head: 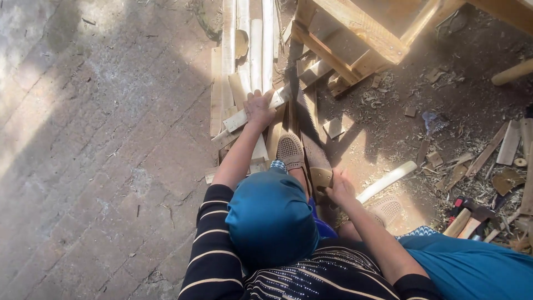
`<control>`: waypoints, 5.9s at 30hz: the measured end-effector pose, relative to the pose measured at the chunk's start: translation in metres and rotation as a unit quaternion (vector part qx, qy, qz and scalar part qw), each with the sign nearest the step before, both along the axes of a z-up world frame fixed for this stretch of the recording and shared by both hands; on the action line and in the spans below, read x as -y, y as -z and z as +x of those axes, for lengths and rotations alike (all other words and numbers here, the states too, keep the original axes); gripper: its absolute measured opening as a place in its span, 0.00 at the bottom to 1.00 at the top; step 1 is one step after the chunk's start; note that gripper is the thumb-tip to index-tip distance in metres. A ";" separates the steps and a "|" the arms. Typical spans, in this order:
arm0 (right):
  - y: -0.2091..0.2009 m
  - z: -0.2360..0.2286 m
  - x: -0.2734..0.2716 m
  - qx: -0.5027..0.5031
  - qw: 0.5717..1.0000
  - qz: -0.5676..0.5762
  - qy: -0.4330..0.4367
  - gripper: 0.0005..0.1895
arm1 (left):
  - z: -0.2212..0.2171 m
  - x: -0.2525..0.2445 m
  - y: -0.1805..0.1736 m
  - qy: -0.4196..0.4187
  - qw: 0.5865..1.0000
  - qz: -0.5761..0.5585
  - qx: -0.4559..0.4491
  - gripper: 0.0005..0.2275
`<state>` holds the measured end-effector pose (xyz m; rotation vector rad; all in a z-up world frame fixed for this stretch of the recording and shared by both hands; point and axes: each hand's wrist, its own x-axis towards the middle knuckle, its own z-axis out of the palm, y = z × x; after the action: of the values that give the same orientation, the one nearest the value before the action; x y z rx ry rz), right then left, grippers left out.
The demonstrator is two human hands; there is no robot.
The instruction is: A person uses a hand saw to cut a wooden plank while stabilizing it with their feet in a workshop area.
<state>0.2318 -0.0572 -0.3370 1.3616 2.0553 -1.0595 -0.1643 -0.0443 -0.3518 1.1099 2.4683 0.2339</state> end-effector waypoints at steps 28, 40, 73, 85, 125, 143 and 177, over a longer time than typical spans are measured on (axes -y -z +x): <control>-0.078 -0.007 -0.014 -0.312 0.758 -0.371 0.437 0.08 | -0.005 0.016 0.008 -0.006 1.000 -0.011 -0.007 0.27; -0.094 -0.034 -0.014 -0.203 0.682 -0.504 0.490 0.23 | 0.005 0.004 0.008 -0.019 1.000 0.008 0.019 0.27; -0.140 -0.009 -0.026 -0.185 0.931 -0.142 0.280 0.49 | 0.142 0.013 -0.048 -0.198 0.667 0.150 0.703 0.08; -0.116 -0.007 -0.027 -0.213 0.910 -0.161 0.316 0.22 | 0.119 0.009 -0.049 -0.201 0.598 0.183 0.754 0.11; -0.108 -0.023 -0.041 -0.380 0.827 -0.196 0.365 0.15 | 0.121 -0.005 -0.063 -0.258 0.605 0.270 0.703 0.10; -0.114 -0.022 -0.029 -0.286 0.934 0.177 0.118 0.13 | 0.011 -0.026 0.047 0.039 0.998 0.043 0.001 0.18; -0.128 -0.032 -0.023 -0.268 0.960 0.069 0.039 0.30 | 0.026 -0.053 0.080 -0.208 0.954 0.139 -0.164 0.12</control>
<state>0.2003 -0.0345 -0.2091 1.3346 2.5119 -1.4717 -0.1386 0.0091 -0.4319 0.7594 3.0284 0.5795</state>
